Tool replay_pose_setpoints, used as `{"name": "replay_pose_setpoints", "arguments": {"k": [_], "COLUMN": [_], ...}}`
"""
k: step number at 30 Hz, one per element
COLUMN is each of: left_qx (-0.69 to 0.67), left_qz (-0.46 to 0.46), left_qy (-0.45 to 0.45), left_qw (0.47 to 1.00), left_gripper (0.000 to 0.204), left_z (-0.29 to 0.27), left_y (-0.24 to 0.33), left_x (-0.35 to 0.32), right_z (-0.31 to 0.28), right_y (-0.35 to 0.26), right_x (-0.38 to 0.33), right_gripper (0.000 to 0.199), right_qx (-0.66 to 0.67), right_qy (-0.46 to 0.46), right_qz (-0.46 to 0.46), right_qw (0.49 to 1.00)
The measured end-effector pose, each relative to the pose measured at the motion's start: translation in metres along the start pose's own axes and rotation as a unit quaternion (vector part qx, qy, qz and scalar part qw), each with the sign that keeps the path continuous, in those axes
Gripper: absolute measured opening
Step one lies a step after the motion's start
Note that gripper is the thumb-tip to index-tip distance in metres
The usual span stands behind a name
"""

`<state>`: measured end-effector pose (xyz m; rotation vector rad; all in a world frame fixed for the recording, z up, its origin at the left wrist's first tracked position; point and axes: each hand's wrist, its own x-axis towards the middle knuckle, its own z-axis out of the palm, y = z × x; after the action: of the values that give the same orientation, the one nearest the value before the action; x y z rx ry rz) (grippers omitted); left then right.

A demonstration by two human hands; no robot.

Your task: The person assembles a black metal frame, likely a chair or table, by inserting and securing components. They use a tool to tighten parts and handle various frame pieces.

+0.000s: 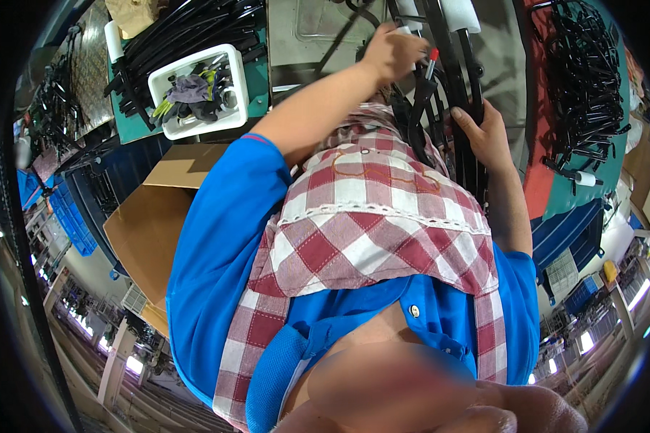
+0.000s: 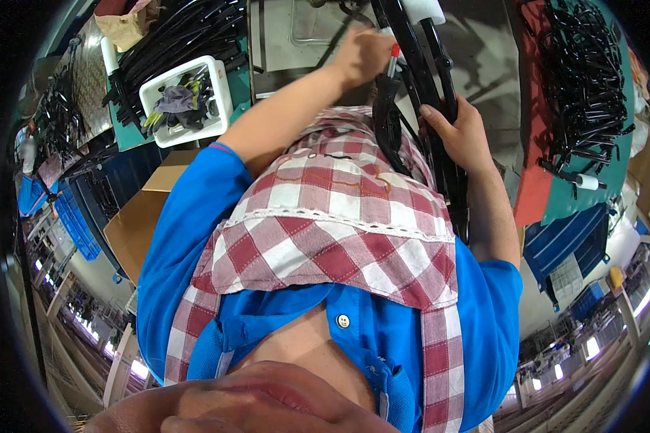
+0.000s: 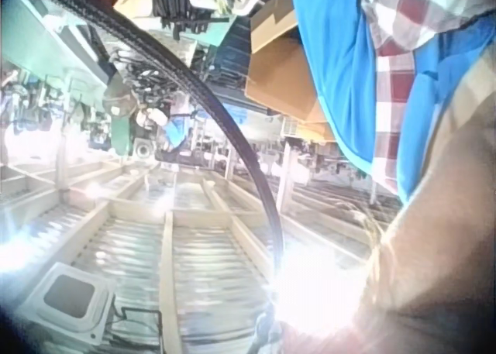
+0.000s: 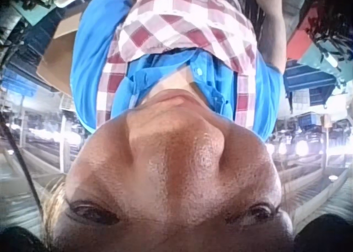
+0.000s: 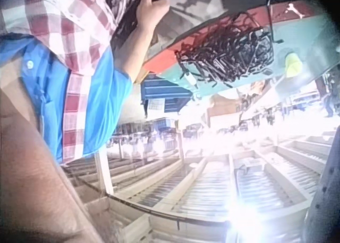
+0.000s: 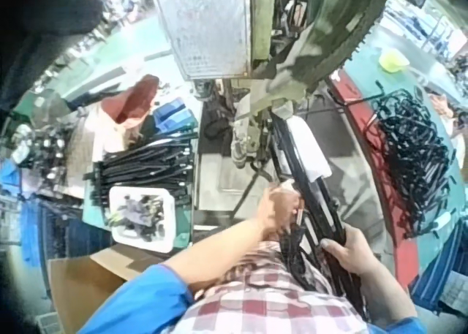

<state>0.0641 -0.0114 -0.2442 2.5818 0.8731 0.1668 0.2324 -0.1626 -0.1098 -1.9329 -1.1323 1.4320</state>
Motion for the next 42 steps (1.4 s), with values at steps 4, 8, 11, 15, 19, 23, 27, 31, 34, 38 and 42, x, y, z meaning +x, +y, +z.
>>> {"name": "replay_pose_setpoints", "arguments": {"k": [4, 8, 11, 15, 19, 23, 27, 31, 34, 38, 42], "left_qx": [-0.315, -0.222, -0.138, -0.002, 0.069, 0.161, 0.164, -0.284, -0.463, -0.666, -0.7], "left_qz": [-0.143, -0.11, -0.152, -0.255, -0.332, -0.383, -0.269, -0.142, -0.103, -0.086, -0.137], "left_qy": [0.143, 0.149, 0.243, 0.291, 0.235, 0.143, 0.259, 0.187, 0.116, -0.017, 0.0], "left_qw": [0.927, 0.957, 0.948, 0.922, 0.911, 0.898, 0.913, 0.93, 0.872, 0.741, 0.7], "left_gripper": [0.021, 0.02, 0.022, 0.031, 0.035, 0.039, 0.043, 0.041, 0.057, 0.039, 0.023], "left_z": [0.032, -0.026, -0.069, -0.098, -0.067, -0.062, -0.105, -0.122, -0.103, -0.093, -0.087], "left_y": [-0.015, -0.023, -0.054, -0.106, -0.156, -0.147, -0.096, -0.027, 0.024, 0.055, 0.053], "left_x": [-0.052, -0.101, -0.142, -0.207, -0.267, -0.269, -0.206, -0.093, -0.022, 0.023, 0.013], "right_z": [0.004, 0.001, -0.006, -0.018, -0.022, -0.028, -0.029, -0.032, -0.025, -0.026, -0.032], "right_y": [-0.004, 0.005, 0.007, 0.019, 0.01, 0.011, 0.001, -0.003, -0.014, -0.012, -0.014], "right_x": [-0.011, 0.0, 0.004, 0.016, 0.019, 0.019, 0.012, 0.012, 0.014, 0.012, 0.009], "right_gripper": [0.024, 0.023, 0.024, 0.031, 0.034, 0.031, 0.029, 0.033, 0.037, 0.037, 0.037], "right_qx": [0.087, 0.103, 0.084, 0.109, 0.138, 0.135, 0.135, 0.14, 0.174, 0.196, 0.214], "right_qy": [0.021, 0.049, 0.044, 0.033, 0.031, 0.053, 0.062, 0.036, 0.012, 0.024, 0.072], "right_qz": [-0.016, -0.011, 0.021, 0.03, 0.031, 0.057, 0.04, 0.045, 0.039, 0.037, 0.069], "right_qw": [0.996, 0.993, 0.995, 0.993, 0.989, 0.988, 0.988, 0.989, 0.984, 0.98, 0.972]}}
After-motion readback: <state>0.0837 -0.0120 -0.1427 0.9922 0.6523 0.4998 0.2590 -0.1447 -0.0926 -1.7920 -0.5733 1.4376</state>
